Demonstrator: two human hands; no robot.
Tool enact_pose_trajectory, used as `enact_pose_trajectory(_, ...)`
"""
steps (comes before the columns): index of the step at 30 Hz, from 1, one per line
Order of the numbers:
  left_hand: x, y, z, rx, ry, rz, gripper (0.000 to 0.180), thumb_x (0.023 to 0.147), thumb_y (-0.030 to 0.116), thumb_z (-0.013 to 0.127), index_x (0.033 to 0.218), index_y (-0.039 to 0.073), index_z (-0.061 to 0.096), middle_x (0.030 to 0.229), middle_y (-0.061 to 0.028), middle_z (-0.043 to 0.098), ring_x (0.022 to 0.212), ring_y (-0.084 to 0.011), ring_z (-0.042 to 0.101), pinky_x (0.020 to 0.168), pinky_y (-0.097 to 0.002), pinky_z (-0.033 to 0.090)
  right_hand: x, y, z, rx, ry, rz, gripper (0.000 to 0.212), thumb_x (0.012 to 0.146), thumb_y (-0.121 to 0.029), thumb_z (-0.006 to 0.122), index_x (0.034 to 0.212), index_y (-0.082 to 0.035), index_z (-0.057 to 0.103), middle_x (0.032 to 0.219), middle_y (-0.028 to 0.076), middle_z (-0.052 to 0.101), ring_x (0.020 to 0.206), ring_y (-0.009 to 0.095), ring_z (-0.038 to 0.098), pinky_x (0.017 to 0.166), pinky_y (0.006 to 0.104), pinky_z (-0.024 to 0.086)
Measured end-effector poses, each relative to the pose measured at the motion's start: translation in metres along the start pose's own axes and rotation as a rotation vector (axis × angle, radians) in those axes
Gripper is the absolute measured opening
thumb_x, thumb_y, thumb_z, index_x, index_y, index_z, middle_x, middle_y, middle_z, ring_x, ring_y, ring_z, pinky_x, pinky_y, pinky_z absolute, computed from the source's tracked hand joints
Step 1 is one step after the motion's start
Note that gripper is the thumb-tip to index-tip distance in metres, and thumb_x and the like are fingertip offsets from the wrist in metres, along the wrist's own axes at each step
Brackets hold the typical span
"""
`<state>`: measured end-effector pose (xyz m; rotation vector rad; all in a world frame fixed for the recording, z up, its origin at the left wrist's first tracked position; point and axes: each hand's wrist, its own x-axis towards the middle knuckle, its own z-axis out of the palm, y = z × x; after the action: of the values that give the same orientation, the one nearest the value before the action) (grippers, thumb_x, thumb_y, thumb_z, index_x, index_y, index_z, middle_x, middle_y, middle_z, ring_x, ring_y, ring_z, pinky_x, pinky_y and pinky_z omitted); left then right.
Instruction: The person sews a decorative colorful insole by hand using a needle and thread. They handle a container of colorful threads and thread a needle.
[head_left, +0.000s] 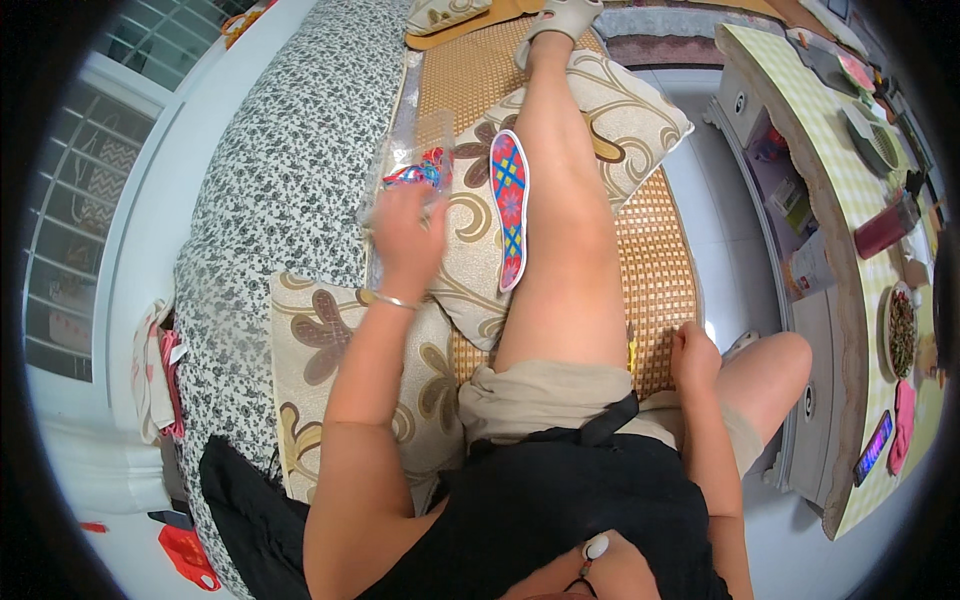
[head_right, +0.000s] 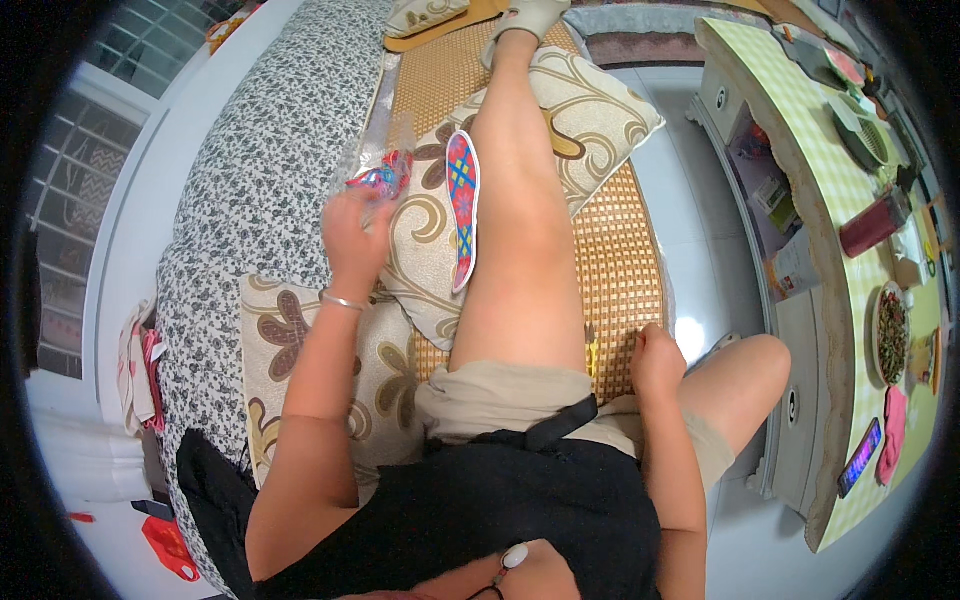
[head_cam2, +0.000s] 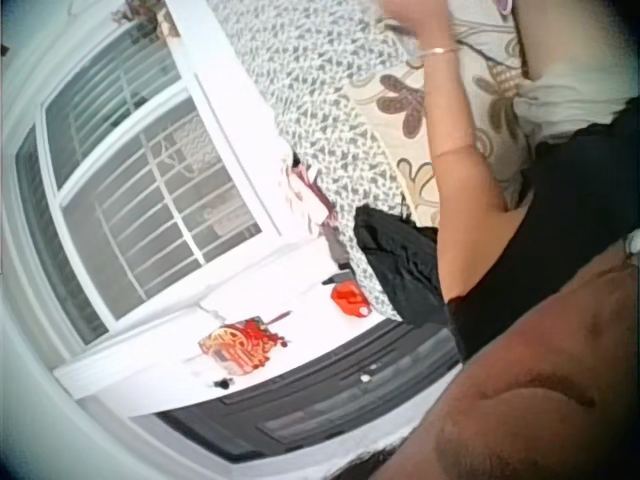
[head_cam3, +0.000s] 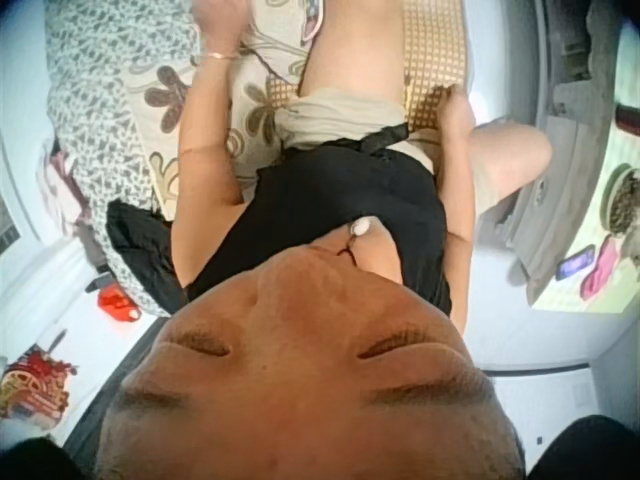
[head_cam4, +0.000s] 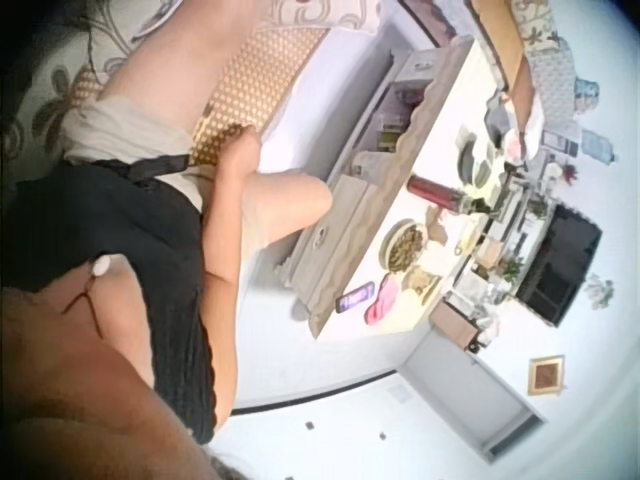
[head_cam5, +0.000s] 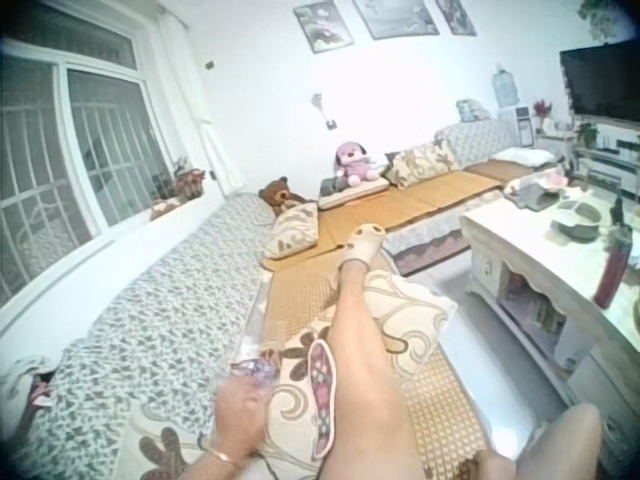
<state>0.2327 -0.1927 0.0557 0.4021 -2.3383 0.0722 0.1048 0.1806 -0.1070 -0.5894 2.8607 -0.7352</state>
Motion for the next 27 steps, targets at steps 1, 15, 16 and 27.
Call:
enact_pose_trajectory(1, 0.009, -0.020, -0.005, 0.068, 0.019, -0.073, 0.027, 0.074, 0.020, 0.069, 0.090, 0.002, 0.060, 0.088, -0.0130, 0.060, 0.085, -0.0312, 0.055, 0.076, -0.0405, 0.043, -0.001, -0.005, -0.001, 0.048, -0.006, -0.010, 0.008, 0.080, -0.009, 0.055, 0.078, -0.002, 0.057, 0.077, 0.019, 0.061, 0.073, 0.037, 0.059, 0.064, 0.0443, 0.047)
enact_pose_trajectory(15, 0.001, -0.103, -0.008, -0.687, -0.199, -0.916, 0.008, 0.080, 0.000, 0.054, 0.087, -0.001, 0.056, 0.078, -0.0121, 0.063, 0.060, -0.0145, 0.062, 0.045, -0.0255, 0.047, 0.012, 0.022, 0.015, 1.175, -0.072, 0.244, 0.009, 0.088, -0.006, 0.054, 0.079, -0.005, 0.051, 0.064, -0.003, 0.047, 0.053, 0.005, 0.041, 0.047, 0.0191, 0.033)
enact_pose_trajectory(16, 0.000, -0.087, -0.013, -0.736, -0.258, -0.851, 0.007, 0.081, -0.001, 0.053, 0.087, -0.001, 0.056, 0.077, -0.0099, 0.063, 0.060, -0.0133, 0.061, 0.046, -0.0241, 0.046, 0.013, 0.024, 0.016, 1.180, -0.048, 0.253, 0.009, 0.089, -0.007, 0.054, 0.080, -0.005, 0.051, 0.065, -0.003, 0.048, 0.054, 0.005, 0.042, 0.048, 0.0187, 0.033)
enact_pose_trajectory(27, -0.063, 0.040, -0.035, -0.515, -0.896, -0.170, 0.016, 0.078, 0.001, 0.058, 0.093, -0.001, 0.056, 0.079, -0.0088, 0.062, 0.070, -0.0182, 0.062, 0.064, -0.0281, 0.048, -0.001, -0.027, -0.022, 1.325, -0.002, 0.132, 0.012, 0.087, -0.004, 0.057, 0.099, -0.002, 0.057, 0.076, -0.004, 0.051, 0.066, 0.002, 0.044, 0.059, 0.0156, 0.035)
